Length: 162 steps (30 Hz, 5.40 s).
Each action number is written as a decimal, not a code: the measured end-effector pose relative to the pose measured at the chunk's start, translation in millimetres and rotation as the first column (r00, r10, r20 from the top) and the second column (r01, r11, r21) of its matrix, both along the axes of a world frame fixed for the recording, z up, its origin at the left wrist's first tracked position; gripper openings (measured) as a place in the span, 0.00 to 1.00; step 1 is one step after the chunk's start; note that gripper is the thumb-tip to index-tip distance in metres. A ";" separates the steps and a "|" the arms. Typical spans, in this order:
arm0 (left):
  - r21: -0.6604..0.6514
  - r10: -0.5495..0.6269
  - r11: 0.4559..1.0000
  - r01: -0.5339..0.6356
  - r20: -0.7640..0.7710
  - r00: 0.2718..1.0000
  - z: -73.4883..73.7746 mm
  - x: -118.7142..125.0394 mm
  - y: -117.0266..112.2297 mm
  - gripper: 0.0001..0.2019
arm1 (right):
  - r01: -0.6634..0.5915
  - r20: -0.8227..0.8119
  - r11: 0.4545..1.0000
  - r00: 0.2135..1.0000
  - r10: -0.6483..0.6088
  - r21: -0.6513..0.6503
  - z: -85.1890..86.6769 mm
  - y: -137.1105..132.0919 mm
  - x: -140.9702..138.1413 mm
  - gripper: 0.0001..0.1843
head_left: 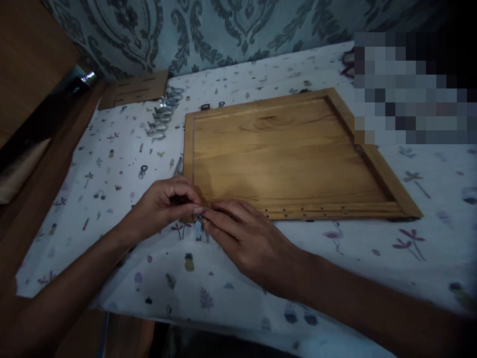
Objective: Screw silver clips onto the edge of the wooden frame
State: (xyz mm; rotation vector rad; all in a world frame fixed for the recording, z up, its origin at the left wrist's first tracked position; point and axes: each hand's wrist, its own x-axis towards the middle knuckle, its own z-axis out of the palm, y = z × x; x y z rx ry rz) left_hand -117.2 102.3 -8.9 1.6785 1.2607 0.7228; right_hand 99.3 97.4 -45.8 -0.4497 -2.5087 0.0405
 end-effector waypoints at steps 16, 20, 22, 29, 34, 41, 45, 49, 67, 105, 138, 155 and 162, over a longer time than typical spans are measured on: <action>0.034 -0.066 0.997 0.069 -0.068 0.995 -1.5 -2.2 1.6 0.10 | -0.013 0.024 1.000 1.000 0.012 0.003 -0.9 -0.5 1.2 0.13; 0.067 -0.112 0.991 0.120 -0.112 0.987 -1.8 -5.3 1.6 0.07 | 0.002 0.013 1.000 1.000 -0.002 0.026 -1.4 -0.4 1.0 0.13; 0.072 -0.113 0.990 0.123 -0.133 0.985 -2.3 -6.6 1.3 0.06 | 0.006 0.012 1.000 1.000 -0.006 0.025 -0.9 -0.2 0.5 0.13; 0.060 -0.124 0.989 0.134 -0.151 0.981 -0.2 -6.8 0.3 0.06 | 0.008 0.022 1.000 1.000 -0.008 0.018 -1.5 -0.6 -0.5 0.13; 0.090 -0.127 0.986 0.141 -0.149 0.981 10.1 -9.5 -0.5 0.06 | 0.003 -0.007 1.000 1.000 -0.003 0.013 -2.3 -0.7 -0.6 0.12; 0.137 -0.196 0.960 0.243 -0.285 0.938 8.2 -13.5 -2.3 0.05 | -0.011 -0.011 1.000 1.000 0.012 0.011 -2.3 -0.4 0.2 0.13; 0.170 -0.190 0.953 0.250 -0.308 0.932 6.4 -12.8 -3.2 0.05 | 0.006 -0.023 1.000 1.000 -0.006 0.017 -2.7 -0.7 -0.4 0.13; 0.178 -0.187 0.951 0.253 -0.322 0.928 6.4 -12.5 -3.1 0.05 | 0.006 -0.024 1.000 1.000 -0.006 0.013 -1.5 -0.4 -0.2 0.14; 0.381 -0.191 0.864 0.328 -0.355 0.915 2.0 -13.4 0.1 0.05 | 0.004 -0.025 1.000 1.000 -0.004 0.009 -1.7 -2.2 0.0 0.12; 0.310 -0.264 0.879 0.361 -0.314 0.912 -1.6 -15.1 0.0 0.03 | 0.016 -0.018 1.000 1.000 -0.016 0.014 -3.9 -3.5 0.3 0.12; 0.332 -0.282 0.816 0.472 -0.484 0.828 11.3 -10.2 -5.3 0.05 | 0.001 -0.006 1.000 1.000 -0.001 0.014 -1.5 -2.4 0.4 0.13; 0.235 -0.329 0.876 0.422 -0.349 0.877 10.9 -14.5 -2.2 0.05 | 0.005 -0.021 1.000 1.000 -0.005 0.030 -0.2 -2.5 1.1 0.14; 0.269 -0.187 0.924 0.272 -0.302 0.935 17.7 -25.5 -0.2 0.06 | 0.001 -0.004 1.000 1.000 -0.002 -0.017 1.0 -1.0 0.0 0.14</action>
